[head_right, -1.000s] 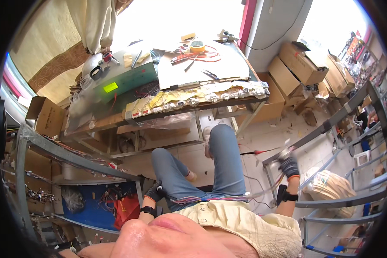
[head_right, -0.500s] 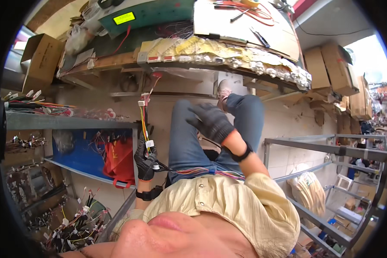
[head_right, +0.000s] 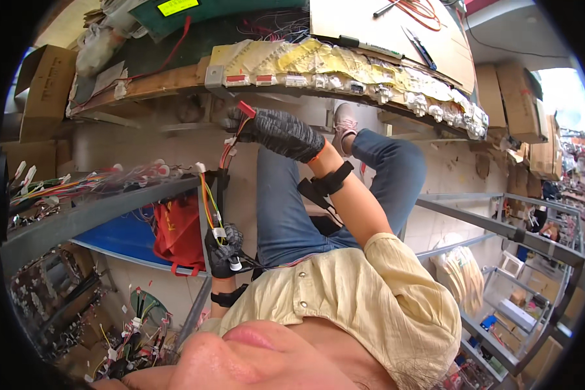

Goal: Assembling and connecting wire harnesses on a production rack using a screwdriver.

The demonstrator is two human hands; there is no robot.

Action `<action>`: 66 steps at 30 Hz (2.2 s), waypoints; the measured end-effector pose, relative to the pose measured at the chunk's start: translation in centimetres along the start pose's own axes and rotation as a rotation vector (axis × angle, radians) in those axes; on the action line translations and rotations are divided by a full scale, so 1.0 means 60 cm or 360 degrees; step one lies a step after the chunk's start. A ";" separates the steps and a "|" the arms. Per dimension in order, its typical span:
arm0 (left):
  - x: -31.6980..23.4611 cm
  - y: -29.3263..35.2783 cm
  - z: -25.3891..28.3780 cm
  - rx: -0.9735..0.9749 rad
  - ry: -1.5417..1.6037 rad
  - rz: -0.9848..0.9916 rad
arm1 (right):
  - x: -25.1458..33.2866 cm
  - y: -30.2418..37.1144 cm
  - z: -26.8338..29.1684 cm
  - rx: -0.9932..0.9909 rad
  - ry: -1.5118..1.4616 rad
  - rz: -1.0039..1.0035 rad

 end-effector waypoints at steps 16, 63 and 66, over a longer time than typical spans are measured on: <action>-0.054 -0.026 -0.079 -0.0072 -0.0826 -0.0628 | 0.009 -0.056 -0.017 -0.1417 0.0122 -0.0310; 0.031 -0.155 -0.122 0.0408 -0.0487 0.0414 | 0.034 -0.006 0.029 -0.1146 0.0513 -0.0237; 0.030 -0.159 -0.123 0.0377 -0.0537 0.0389 | 0.038 -0.015 0.030 -0.1220 0.0438 -0.0233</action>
Point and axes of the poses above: each hand's wrist, its own y-axis away from the middle knuckle, its own z-axis out of the back of the hand, x = y × z, the point moved 5 cm from there along -y, towards the middle knuckle, and after that the axes turned 10 degrees about z, right-handed, at the moved point
